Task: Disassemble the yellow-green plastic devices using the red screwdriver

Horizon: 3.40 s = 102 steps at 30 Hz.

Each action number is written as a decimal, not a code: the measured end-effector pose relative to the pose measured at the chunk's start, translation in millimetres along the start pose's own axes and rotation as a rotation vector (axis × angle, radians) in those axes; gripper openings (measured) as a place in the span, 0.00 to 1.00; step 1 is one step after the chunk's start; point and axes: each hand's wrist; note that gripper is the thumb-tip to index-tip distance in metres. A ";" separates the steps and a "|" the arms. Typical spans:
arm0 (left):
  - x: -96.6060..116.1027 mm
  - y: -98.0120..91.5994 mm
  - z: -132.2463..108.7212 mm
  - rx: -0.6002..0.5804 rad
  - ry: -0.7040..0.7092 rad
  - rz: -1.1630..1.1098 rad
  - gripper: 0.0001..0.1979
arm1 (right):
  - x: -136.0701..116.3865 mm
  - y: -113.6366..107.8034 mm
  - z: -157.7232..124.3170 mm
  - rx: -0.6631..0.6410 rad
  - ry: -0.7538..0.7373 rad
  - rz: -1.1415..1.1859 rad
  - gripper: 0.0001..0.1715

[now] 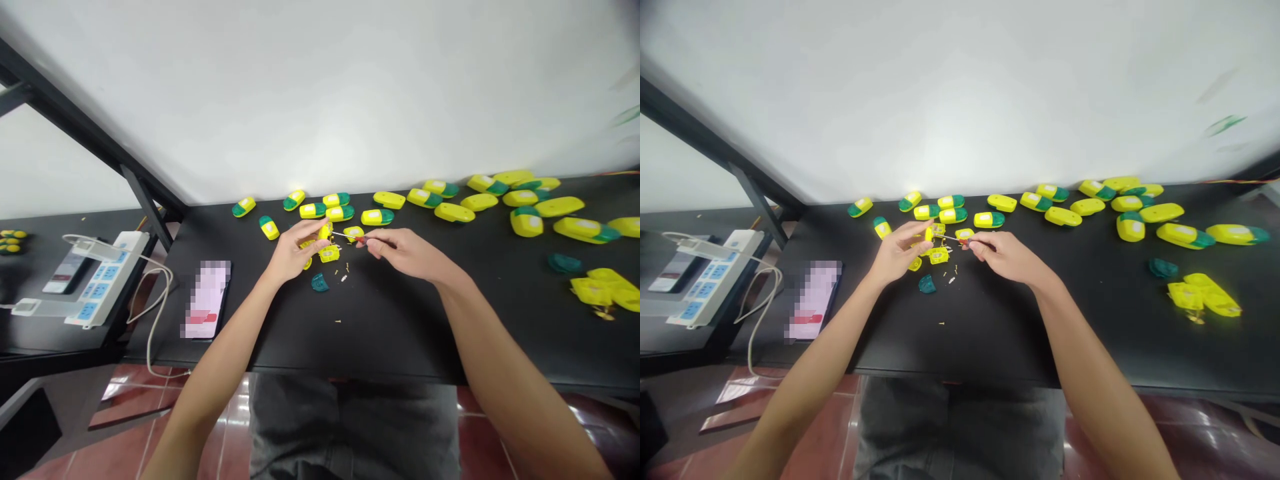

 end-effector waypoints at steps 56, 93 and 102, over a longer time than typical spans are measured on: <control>-3.4 8.3 -1.8 0.044 -0.076 -0.055 0.24 | 7.3 3.9 2.3 0.219 0.015 0.028 0.19; -4.7 7.9 -1.9 0.004 -0.018 0.029 0.24 | 12.2 -1.3 -1.1 0.087 0.021 0.088 0.24; -7.0 10.2 -2.3 -0.002 -0.012 0.029 0.24 | 13.5 -4.0 -2.5 0.131 0.030 0.130 0.24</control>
Point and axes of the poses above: each hand's wrist, its own z-axis towards the middle knuckle, its own y-axis out of the palm, x = y × z, and after that the axes turned 4 degrees about -x, right-handed
